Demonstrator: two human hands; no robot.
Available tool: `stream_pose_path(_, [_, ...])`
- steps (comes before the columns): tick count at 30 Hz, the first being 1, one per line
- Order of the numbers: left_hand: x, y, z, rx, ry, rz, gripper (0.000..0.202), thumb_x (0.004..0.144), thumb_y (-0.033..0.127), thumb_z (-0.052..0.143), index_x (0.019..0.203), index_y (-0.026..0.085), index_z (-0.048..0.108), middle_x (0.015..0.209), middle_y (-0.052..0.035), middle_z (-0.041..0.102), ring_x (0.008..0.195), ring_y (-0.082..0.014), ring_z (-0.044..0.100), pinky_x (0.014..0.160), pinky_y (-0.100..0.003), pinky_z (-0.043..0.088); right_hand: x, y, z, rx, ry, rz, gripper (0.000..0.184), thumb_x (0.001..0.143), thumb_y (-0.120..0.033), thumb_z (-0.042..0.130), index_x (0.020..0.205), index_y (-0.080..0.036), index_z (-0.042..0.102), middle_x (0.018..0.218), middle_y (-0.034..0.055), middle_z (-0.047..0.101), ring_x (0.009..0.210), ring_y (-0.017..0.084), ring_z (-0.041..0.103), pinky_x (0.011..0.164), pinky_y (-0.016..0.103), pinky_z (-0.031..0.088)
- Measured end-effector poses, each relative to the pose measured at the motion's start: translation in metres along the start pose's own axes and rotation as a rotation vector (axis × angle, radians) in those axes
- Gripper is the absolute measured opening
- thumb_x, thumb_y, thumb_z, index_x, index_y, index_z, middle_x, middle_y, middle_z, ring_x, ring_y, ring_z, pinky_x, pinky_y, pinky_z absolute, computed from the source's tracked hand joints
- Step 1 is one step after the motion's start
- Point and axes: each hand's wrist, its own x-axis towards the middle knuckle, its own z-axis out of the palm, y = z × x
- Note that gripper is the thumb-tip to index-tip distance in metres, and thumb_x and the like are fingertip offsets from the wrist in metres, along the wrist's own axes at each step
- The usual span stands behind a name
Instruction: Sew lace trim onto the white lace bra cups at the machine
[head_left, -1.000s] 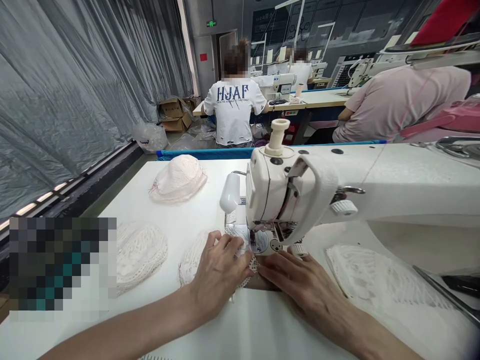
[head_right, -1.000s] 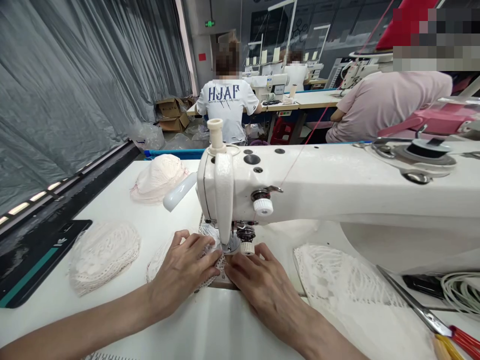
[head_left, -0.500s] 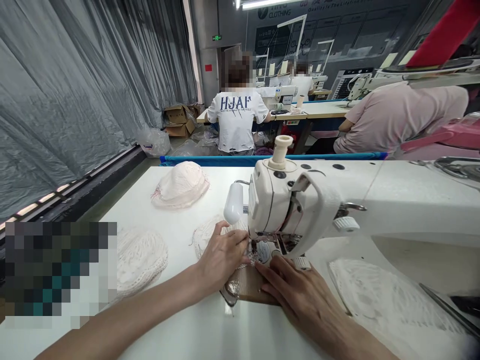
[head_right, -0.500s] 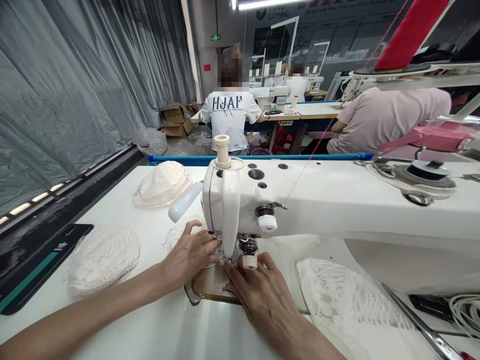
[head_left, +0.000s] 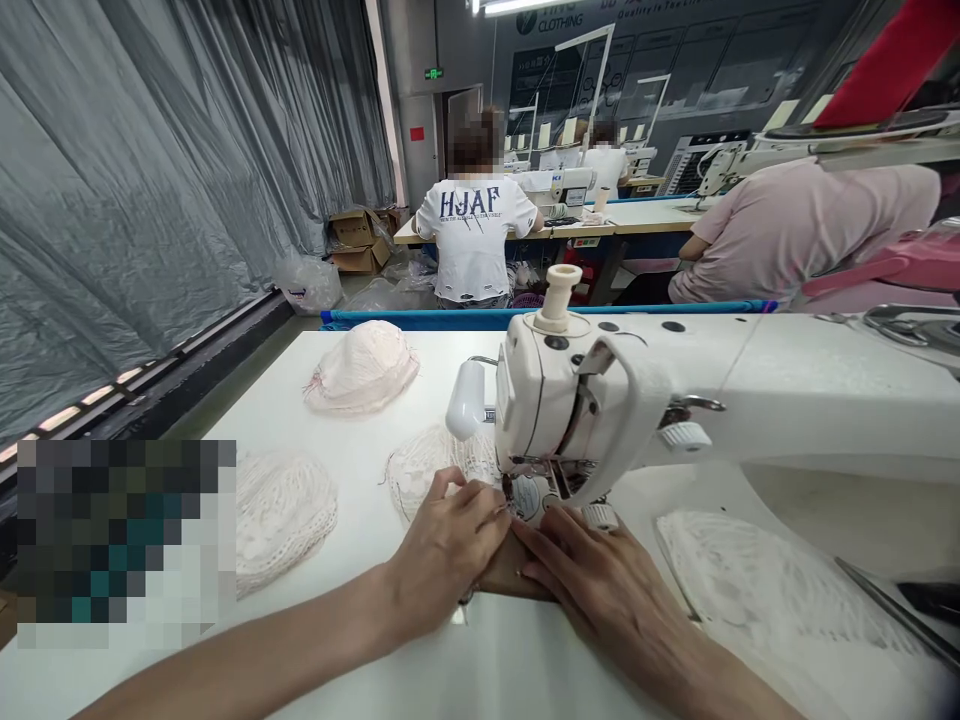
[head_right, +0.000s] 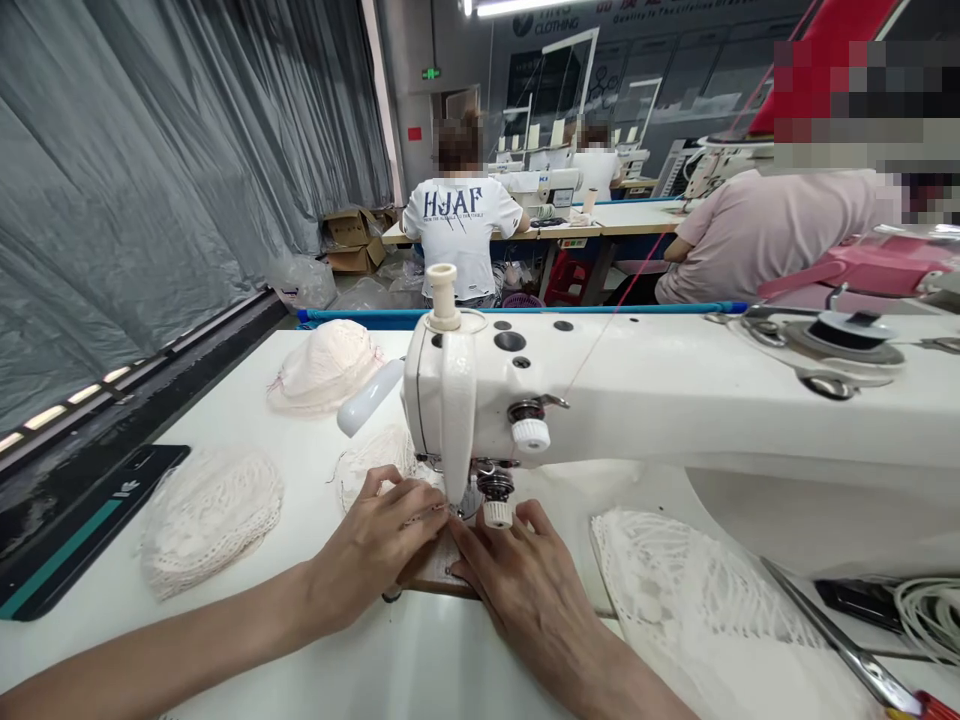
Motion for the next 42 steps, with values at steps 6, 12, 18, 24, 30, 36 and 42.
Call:
stream_pose_path(6, [-0.005,0.006,0.001,-0.012,0.000,0.000,0.017,0.092,0.010,0.042,0.098,0.015,0.057,0.091,-0.0027,0.064,0.083,-0.0129,0.057,0.083,-0.036,0.031,0.000,-0.006,-0.007,0.042,-0.003,-0.001,0.030,0.095,-0.015,0.031,0.094,-0.018,0.061,0.070,0.0035,0.060,0.059,0.016,0.052,0.061,0.031,0.030])
stream_pose_path(12, [-0.004,0.007,0.001,0.008,0.022,0.003,0.018,0.092,0.010,0.042,0.097,0.015,0.058,0.089,-0.0027,0.065,0.081,-0.0124,0.058,0.081,-0.036,0.032,-0.002,-0.006,-0.004,0.048,0.001,-0.007,0.030,0.095,-0.014,0.031,0.092,-0.019,0.061,0.070,0.0025,0.060,0.058,0.015,0.051,0.063,0.031,0.029])
stream_pose_path(18, [-0.003,0.008,0.002,0.029,0.079,0.021,0.019,0.090,0.004,0.043,0.096,0.013,0.059,0.087,-0.0024,0.065,0.079,-0.0120,0.059,0.082,-0.036,0.032,-0.004,-0.006,-0.003,0.071,-0.013,0.012,0.029,0.094,-0.014,0.032,0.093,-0.019,0.060,0.071,0.0016,0.060,0.060,0.016,0.051,0.064,0.031,0.028])
stream_pose_path(24, [-0.003,0.005,0.002,0.025,0.080,0.028,0.019,0.091,0.006,0.042,0.096,0.013,0.059,0.089,-0.0025,0.065,0.081,-0.0124,0.059,0.083,-0.036,0.032,-0.004,-0.005,-0.001,0.057,-0.003,0.011,0.028,0.094,-0.015,0.031,0.091,-0.019,0.059,0.070,0.0022,0.059,0.060,0.016,0.050,0.064,0.031,0.027])
stream_pose_path(30, [-0.002,0.001,0.004,0.036,0.089,0.030,0.021,0.091,0.006,0.040,0.097,0.014,0.058,0.092,-0.0021,0.065,0.082,-0.0118,0.059,0.088,-0.037,0.031,-0.002,-0.003,0.001,0.028,-0.015,0.016,0.028,0.097,-0.020,0.031,0.092,-0.018,0.059,0.069,0.0014,0.058,0.058,0.016,0.052,0.065,0.031,0.027])
stream_pose_path(36, [-0.001,-0.008,0.008,0.072,0.099,0.040,0.022,0.094,0.008,0.036,0.098,0.015,0.056,0.096,-0.0016,0.066,0.085,-0.0110,0.059,0.092,-0.037,0.027,-0.001,0.001,0.004,-0.015,-0.015,0.023,0.030,0.098,-0.023,0.030,0.099,-0.017,0.060,0.067,0.0019,0.059,0.057,0.017,0.055,0.063,0.031,0.027])
stream_pose_path(42, [0.000,-0.017,0.011,0.066,0.108,0.023,0.025,0.095,0.009,0.033,0.107,0.016,0.053,0.107,-0.0035,0.064,0.092,-0.0107,0.059,0.099,-0.038,0.023,-0.003,0.004,0.008,-0.076,-0.007,0.033,0.031,0.098,-0.024,0.029,0.106,-0.017,0.058,0.068,0.0035,0.062,0.056,0.018,0.054,0.063,0.032,0.028])
